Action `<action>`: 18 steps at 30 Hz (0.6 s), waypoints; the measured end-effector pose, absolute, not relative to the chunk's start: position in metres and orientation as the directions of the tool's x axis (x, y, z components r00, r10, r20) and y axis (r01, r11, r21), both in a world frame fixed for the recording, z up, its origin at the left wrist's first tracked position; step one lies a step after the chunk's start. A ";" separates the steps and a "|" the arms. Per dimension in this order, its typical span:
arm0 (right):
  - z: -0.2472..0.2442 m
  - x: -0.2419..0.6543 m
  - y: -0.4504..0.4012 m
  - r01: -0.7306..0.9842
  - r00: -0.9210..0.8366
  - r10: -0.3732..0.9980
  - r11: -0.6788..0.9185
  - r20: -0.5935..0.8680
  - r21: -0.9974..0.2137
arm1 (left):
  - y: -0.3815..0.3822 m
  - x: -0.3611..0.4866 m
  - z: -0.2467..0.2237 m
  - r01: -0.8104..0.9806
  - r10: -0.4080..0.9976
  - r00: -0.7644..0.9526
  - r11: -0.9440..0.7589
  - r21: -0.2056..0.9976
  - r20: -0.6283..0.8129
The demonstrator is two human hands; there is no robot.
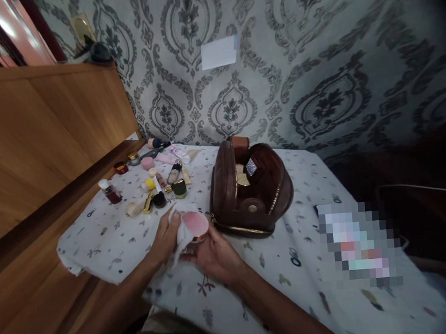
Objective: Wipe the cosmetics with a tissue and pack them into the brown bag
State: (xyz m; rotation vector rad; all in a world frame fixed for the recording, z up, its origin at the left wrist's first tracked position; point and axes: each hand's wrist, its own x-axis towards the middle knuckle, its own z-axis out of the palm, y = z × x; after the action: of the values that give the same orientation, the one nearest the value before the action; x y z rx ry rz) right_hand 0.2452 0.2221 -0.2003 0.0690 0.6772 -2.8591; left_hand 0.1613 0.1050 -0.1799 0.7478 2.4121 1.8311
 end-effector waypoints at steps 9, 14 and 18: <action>-0.208 0.243 0.225 0.183 -0.979 -0.112 -0.850 -0.170 -0.494 | 0.103 0.146 -0.172 0.391 0.466 -0.835 0.126 0.912 0.294; -0.207 0.243 0.219 0.115 -0.991 -0.053 -0.814 -0.124 -0.570 | 0.086 0.144 -0.175 0.700 0.528 -0.670 0.216 0.680 0.522; -0.209 0.241 0.217 0.000 -0.992 0.070 -0.835 -0.106 -0.550 | 0.082 0.151 -0.178 0.945 0.691 -0.286 0.090 0.314 0.664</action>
State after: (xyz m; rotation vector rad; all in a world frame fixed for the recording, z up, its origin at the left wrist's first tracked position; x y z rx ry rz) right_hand 0.2410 0.2170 -0.2087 0.1941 0.9102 -3.0393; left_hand 0.1513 0.0817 -0.1778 2.0276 2.5459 1.2785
